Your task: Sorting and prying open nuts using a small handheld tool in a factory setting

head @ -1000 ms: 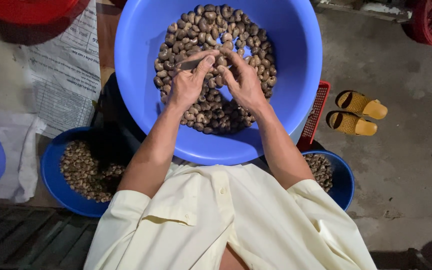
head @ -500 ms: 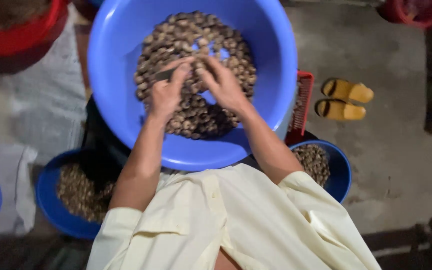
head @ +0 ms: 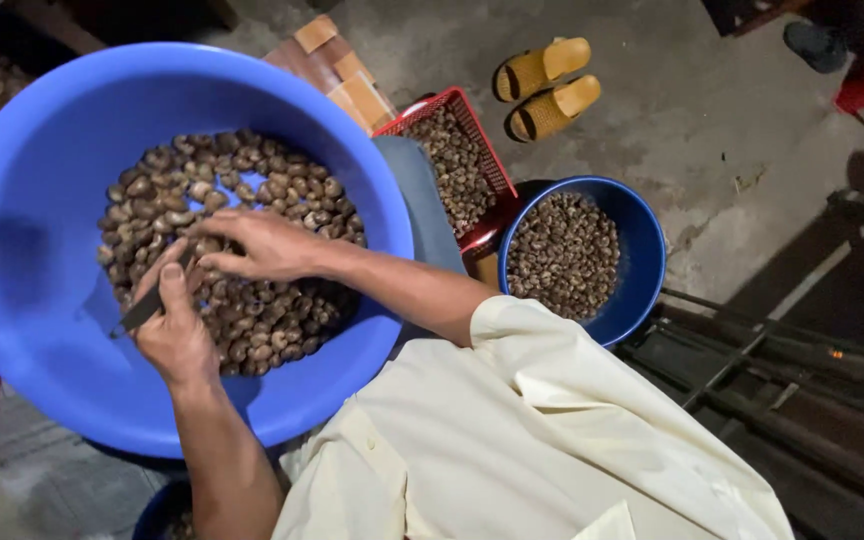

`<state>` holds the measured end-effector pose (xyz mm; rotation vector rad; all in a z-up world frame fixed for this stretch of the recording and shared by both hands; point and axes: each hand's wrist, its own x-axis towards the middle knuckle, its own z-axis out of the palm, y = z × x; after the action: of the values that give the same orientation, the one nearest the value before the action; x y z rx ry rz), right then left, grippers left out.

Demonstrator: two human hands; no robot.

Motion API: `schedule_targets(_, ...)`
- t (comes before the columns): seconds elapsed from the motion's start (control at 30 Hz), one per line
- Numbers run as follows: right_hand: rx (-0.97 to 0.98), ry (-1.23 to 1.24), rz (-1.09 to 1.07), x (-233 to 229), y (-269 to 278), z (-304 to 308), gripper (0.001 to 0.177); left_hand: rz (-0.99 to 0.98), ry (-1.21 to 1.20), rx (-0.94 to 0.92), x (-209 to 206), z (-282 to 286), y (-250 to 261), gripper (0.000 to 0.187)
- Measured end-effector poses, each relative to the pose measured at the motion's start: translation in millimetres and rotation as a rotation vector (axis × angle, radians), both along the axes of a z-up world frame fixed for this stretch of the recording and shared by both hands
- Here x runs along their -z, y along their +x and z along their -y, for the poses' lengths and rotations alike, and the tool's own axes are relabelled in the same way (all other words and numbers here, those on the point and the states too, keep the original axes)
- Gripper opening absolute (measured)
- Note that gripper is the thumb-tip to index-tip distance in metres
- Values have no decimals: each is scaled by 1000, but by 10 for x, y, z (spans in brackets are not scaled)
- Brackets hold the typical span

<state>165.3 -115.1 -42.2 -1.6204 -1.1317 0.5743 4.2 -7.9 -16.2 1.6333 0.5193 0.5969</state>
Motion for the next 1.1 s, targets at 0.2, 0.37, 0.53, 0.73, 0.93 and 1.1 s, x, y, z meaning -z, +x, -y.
schedule_targets(0.2,-70,-169,-45,-170,-37,-9,34,-111,-63,-81,-193,80,48,42)
schedule_targets(0.37,-78,-152,-134,-236,-24,0,23,-97,-78,-118,-121,71,29,38)
schedule_targets(0.53,-78,-86,-237,-142,1,-32,32,-72,-10,-67,-254,105,65,43)
schedule_targets(0.73,-115,-61,-483,-260,3,1,26,-80,64,-52,-342,111,62,45)
schedule_targets(0.93,-118,42,-649,-61,-55,-68,24,-64,28,-79,-253,86,57,37)
schedule_targets(1.1,-115,133,-849,-42,-69,-75,31,-81,-2,-83,-363,120,82,47)
